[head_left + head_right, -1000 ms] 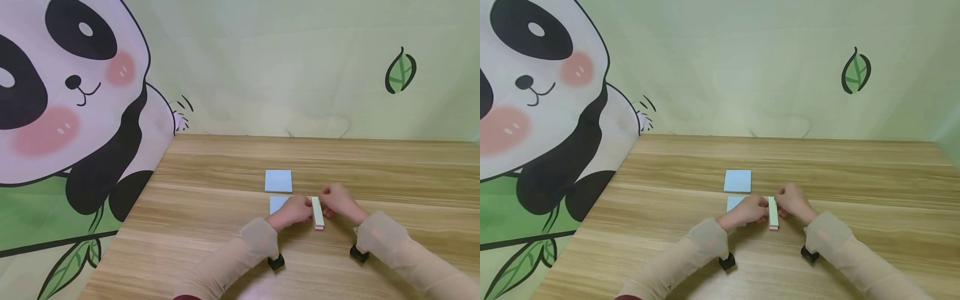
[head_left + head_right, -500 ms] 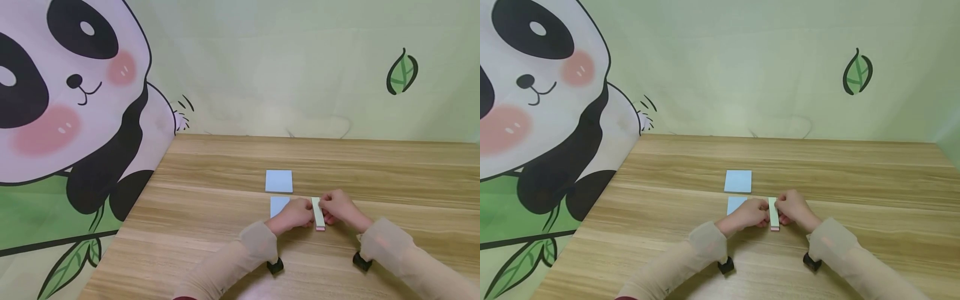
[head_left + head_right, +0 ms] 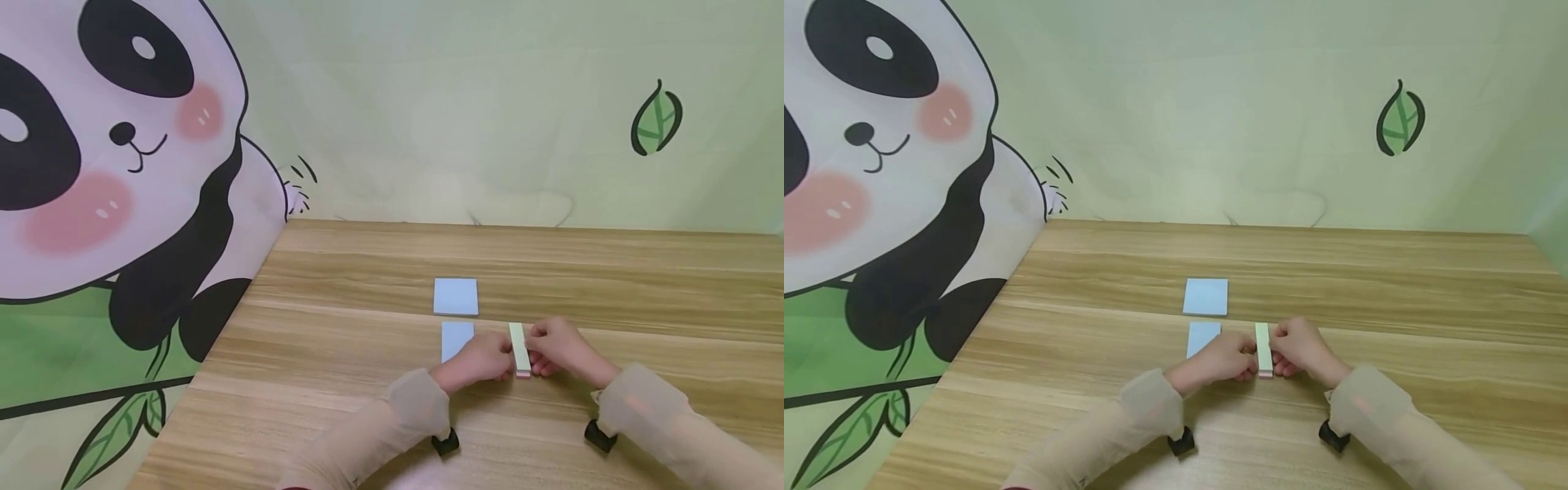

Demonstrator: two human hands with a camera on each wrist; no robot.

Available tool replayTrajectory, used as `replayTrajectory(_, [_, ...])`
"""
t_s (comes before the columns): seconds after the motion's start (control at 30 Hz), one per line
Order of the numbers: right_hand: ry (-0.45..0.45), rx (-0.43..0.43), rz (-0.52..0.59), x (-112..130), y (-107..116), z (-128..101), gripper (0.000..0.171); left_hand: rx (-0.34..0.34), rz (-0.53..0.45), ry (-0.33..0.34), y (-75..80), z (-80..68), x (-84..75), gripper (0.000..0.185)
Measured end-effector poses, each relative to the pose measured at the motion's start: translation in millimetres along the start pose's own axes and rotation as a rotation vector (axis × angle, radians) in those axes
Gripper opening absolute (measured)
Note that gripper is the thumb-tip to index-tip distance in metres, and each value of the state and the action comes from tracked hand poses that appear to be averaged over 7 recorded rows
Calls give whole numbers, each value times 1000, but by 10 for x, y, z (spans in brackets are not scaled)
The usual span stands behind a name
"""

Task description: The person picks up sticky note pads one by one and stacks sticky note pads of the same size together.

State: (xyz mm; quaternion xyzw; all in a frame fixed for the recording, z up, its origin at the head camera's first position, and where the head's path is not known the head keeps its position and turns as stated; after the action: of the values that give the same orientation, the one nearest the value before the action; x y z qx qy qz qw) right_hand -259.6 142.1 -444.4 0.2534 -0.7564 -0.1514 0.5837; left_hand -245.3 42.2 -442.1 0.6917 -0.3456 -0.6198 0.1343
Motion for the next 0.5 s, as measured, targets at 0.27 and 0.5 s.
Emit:
replayTrajectory(0.27, [5,4,11,-12,-12,-21,17,3,42,-6,-3,-21,-4,7])
replayTrajectory(0.5, [-11,14,29,-21,-15,-42,16,-7,79,-26,2,-32,-25,7])
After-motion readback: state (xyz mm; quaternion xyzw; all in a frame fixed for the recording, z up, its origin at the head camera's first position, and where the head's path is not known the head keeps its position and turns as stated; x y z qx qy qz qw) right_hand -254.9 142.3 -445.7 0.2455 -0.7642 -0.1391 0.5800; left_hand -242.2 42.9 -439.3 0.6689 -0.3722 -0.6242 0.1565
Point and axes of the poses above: each hand's wrist, its own z-axis towards the middle knuckle, its own y-axis out of the back of the hand, x = y × z, the point moved 8 cm from there along z, towards the middle knuckle, and after that the axes turned 11 degrees about -x, right-handed, at the moved point
